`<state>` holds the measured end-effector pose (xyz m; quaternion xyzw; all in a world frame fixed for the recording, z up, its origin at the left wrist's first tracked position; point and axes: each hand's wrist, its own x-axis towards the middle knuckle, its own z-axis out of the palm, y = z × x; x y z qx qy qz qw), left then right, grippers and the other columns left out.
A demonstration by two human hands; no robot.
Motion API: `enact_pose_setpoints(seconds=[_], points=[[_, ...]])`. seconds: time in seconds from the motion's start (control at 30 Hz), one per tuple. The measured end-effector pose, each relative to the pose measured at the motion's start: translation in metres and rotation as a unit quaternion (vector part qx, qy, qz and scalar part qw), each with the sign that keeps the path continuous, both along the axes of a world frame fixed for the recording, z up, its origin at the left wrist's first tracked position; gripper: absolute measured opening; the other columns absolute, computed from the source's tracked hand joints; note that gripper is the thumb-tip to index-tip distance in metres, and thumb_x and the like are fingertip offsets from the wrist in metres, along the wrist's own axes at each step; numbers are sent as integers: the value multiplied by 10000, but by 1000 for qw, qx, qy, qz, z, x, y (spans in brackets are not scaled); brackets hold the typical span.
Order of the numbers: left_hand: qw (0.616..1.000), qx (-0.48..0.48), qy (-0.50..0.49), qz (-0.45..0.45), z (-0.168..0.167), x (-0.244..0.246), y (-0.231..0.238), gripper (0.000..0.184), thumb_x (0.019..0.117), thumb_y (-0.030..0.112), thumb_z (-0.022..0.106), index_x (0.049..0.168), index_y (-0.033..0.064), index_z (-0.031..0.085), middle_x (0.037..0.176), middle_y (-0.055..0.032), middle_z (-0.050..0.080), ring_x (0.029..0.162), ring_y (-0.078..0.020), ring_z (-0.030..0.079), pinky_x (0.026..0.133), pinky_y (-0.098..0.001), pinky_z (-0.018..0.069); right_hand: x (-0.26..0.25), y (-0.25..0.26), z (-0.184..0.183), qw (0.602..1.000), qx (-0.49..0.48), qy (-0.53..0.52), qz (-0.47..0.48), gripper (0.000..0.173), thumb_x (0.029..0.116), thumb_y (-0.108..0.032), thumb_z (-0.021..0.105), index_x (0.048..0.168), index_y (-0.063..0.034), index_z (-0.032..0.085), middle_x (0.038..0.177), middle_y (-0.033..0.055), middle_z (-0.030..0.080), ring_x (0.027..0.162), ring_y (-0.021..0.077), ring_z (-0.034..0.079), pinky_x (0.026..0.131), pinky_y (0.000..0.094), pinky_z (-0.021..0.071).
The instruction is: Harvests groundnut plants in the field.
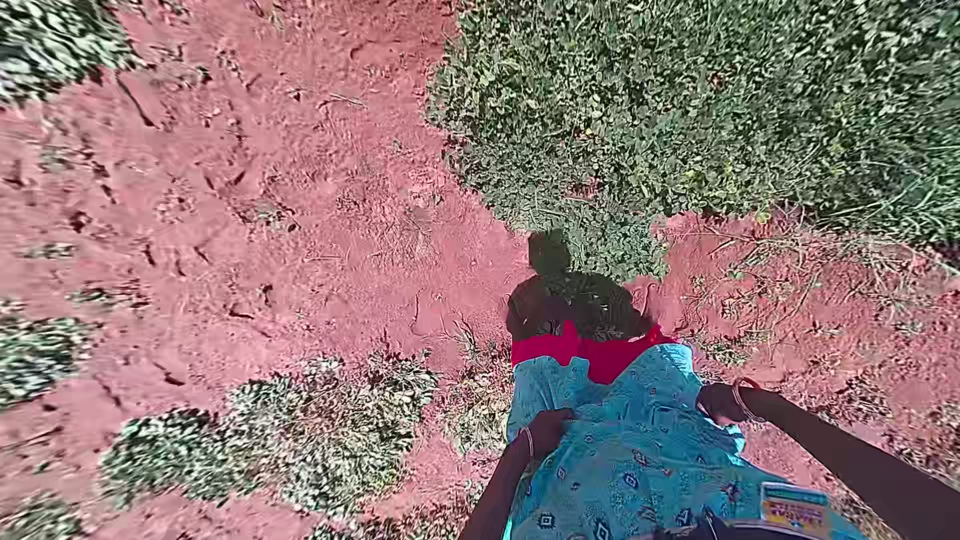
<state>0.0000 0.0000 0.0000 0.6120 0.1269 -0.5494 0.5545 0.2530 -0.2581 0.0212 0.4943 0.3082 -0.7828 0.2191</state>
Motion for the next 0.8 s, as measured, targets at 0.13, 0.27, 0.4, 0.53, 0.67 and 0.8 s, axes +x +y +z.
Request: enact_pose_setpoints(seconds=[0.13,0.27,0.4,0.53,0.67,0.8], points=[[984,-162,65,-38,-42,10,1,393,993,-57,500,1383,-104,524,1302,-336,589,1169,-432,601,995,-557,481,-29,46,-135,998,29,32,51,275,1037,-100,562,1167,122,659,1219,341,650,1185,506,614,988,680,458],[978,-69,142,-133,-152,69,8,389,1077,52,432,1449,-29,512,1471,-250,528,1374,-375,502,1158,-510,362,-85,106,-300,999,-1,-13,30,370,1014,-103,594,1332,87,597,1384,323,584,1309,494,552,1060,682,432],[980,154,108,64,-335,46,5,421,1050,101,462,1461,56,540,1498,-215,516,1414,-373,471,1186,-520,366,-107,181,-461,979,25,-145,-140,472,999,-215,625,1383,56,579,1415,302,569,1339,471,531,1091,654,432],[818,229,78,523,-395,22,-35,336,1033,32,464,1314,-98,592,1307,-275,625,1202,-333,629,1044,-453,501,-73,271,-538,941,114,-227,-222,478,1061,-156,572,1505,-1,487,1516,258,514,1400,444,491,1147,605,390],[910,63,146,382,-418,-2,-59,353,1051,95,510,1356,-61,594,1382,-269,589,1305,-343,571,1130,-434,431,-13,274,-672,860,264,-382,-211,460,1088,-166,474,1502,35,488,1502,294,519,1428,447,463,1197,551,332],[959,-24,179,216,-447,-7,-42,430,1094,206,449,1488,45,508,1516,-205,502,1426,-336,466,1196,-485,342,23,294,-647,821,100,-510,-237,496,1146,-232,313,1521,72,427,1562,291,451,1476,401,428,1195,472,346]])
